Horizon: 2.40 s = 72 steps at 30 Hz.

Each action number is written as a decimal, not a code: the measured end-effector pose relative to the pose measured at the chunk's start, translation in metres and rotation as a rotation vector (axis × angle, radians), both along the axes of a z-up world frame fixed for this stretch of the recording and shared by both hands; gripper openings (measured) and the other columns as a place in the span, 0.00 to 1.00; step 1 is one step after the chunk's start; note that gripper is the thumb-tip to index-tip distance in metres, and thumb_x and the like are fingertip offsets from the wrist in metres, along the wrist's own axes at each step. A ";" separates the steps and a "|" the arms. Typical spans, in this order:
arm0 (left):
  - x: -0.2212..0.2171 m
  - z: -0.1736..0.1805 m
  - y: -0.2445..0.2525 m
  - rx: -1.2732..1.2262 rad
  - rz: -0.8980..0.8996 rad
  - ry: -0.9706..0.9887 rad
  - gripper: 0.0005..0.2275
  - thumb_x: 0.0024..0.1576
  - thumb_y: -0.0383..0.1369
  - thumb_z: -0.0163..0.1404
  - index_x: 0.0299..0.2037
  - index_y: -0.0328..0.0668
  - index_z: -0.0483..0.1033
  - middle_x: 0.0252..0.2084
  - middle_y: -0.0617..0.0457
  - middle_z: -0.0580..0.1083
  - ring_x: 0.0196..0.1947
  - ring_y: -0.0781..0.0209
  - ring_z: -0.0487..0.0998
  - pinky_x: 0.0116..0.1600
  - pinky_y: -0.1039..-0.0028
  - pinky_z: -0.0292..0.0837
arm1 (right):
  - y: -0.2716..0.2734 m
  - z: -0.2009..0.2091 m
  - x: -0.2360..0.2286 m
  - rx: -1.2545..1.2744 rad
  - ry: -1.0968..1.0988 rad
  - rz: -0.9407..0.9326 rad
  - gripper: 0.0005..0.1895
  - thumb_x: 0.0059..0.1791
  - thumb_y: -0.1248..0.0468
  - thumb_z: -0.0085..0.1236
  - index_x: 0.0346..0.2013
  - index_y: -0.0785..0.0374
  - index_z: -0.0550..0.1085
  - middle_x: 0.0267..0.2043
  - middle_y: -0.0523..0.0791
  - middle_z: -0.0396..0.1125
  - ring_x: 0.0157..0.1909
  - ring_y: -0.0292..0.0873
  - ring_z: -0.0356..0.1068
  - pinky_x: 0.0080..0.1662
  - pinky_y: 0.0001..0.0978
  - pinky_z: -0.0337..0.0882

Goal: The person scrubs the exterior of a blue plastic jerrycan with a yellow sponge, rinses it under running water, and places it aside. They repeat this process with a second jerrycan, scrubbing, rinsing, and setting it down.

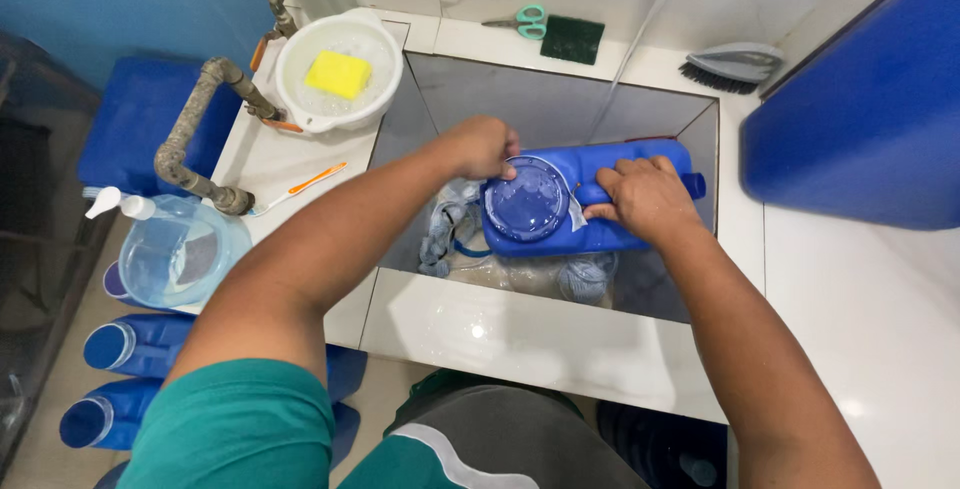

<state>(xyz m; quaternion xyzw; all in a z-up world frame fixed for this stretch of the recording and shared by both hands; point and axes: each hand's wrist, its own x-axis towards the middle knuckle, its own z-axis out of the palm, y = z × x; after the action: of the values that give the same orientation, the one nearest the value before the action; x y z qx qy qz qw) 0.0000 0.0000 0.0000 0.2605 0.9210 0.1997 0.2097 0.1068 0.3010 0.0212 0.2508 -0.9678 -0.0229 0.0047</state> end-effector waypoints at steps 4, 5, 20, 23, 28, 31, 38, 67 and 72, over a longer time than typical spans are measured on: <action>-0.028 -0.001 -0.018 -0.072 0.165 -0.031 0.11 0.54 0.36 0.55 0.42 0.45 0.85 0.39 0.45 0.84 0.40 0.50 0.86 0.46 0.61 0.78 | -0.009 0.005 0.002 0.002 -0.039 0.107 0.28 0.43 0.36 0.55 0.40 0.54 0.74 0.40 0.45 0.71 0.50 0.49 0.70 0.54 0.46 0.62; -0.034 0.002 -0.019 -0.081 0.133 0.057 0.12 0.56 0.39 0.53 0.44 0.43 0.84 0.41 0.44 0.83 0.41 0.47 0.84 0.46 0.59 0.77 | -0.012 0.007 0.003 -0.016 -0.040 0.147 0.27 0.42 0.36 0.56 0.40 0.54 0.75 0.39 0.45 0.71 0.51 0.49 0.70 0.53 0.47 0.62; 0.051 0.021 0.002 0.108 0.160 0.251 0.14 0.63 0.46 0.47 0.41 0.42 0.72 0.38 0.37 0.78 0.42 0.33 0.77 0.45 0.49 0.70 | -0.016 0.002 0.011 0.001 -0.112 0.113 0.27 0.44 0.37 0.56 0.44 0.54 0.73 0.39 0.46 0.72 0.45 0.51 0.73 0.48 0.46 0.67; 0.040 0.038 0.044 0.320 0.296 0.389 0.14 0.65 0.44 0.45 0.39 0.42 0.72 0.38 0.37 0.77 0.41 0.32 0.76 0.44 0.47 0.69 | -0.037 0.001 0.016 0.010 -0.119 0.220 0.25 0.45 0.37 0.55 0.43 0.52 0.73 0.37 0.44 0.73 0.45 0.48 0.74 0.48 0.45 0.67; -0.019 0.099 0.059 0.921 0.482 0.603 0.14 0.66 0.42 0.42 0.40 0.40 0.71 0.35 0.39 0.77 0.37 0.38 0.80 0.43 0.55 0.75 | -0.052 -0.002 0.005 0.022 -0.151 0.184 0.27 0.45 0.38 0.57 0.48 0.53 0.72 0.39 0.47 0.74 0.46 0.51 0.74 0.47 0.47 0.67; -0.015 0.117 -0.010 0.523 0.408 0.706 0.15 0.67 0.43 0.42 0.42 0.37 0.70 0.37 0.37 0.77 0.41 0.34 0.78 0.44 0.51 0.71 | -0.040 0.004 -0.012 -0.069 -0.122 0.057 0.27 0.44 0.38 0.58 0.45 0.55 0.73 0.43 0.48 0.74 0.47 0.54 0.73 0.48 0.50 0.68; 0.028 0.072 -0.030 -0.276 0.164 0.380 0.30 0.65 0.53 0.41 0.75 0.50 0.56 0.72 0.35 0.57 0.70 0.36 0.59 0.70 0.46 0.56 | -0.011 0.018 -0.028 -0.325 -0.207 -0.492 0.31 0.46 0.38 0.59 0.47 0.61 0.72 0.49 0.54 0.72 0.53 0.60 0.72 0.51 0.55 0.70; -0.098 0.041 0.130 -0.606 0.008 0.246 0.17 0.62 0.44 0.44 0.58 0.56 0.77 0.61 0.47 0.73 0.63 0.46 0.72 0.62 0.54 0.70 | -0.011 -0.002 -0.030 -0.365 -0.153 -0.508 0.24 0.53 0.46 0.53 0.53 0.61 0.67 0.47 0.56 0.71 0.46 0.63 0.73 0.46 0.56 0.73; -0.081 0.034 0.112 -0.391 -0.108 0.506 0.19 0.59 0.47 0.45 0.54 0.50 0.79 0.57 0.42 0.73 0.55 0.38 0.74 0.53 0.49 0.72 | -0.038 0.004 -0.033 -0.288 -0.143 -0.437 0.25 0.52 0.45 0.54 0.53 0.59 0.68 0.46 0.55 0.72 0.47 0.62 0.74 0.46 0.55 0.74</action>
<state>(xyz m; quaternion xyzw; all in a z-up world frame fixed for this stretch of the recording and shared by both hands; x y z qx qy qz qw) -0.0807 0.1123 0.0337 0.3054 0.9496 -0.0635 0.0302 0.0734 0.2629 0.0255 0.0335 -0.9901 0.1322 -0.0332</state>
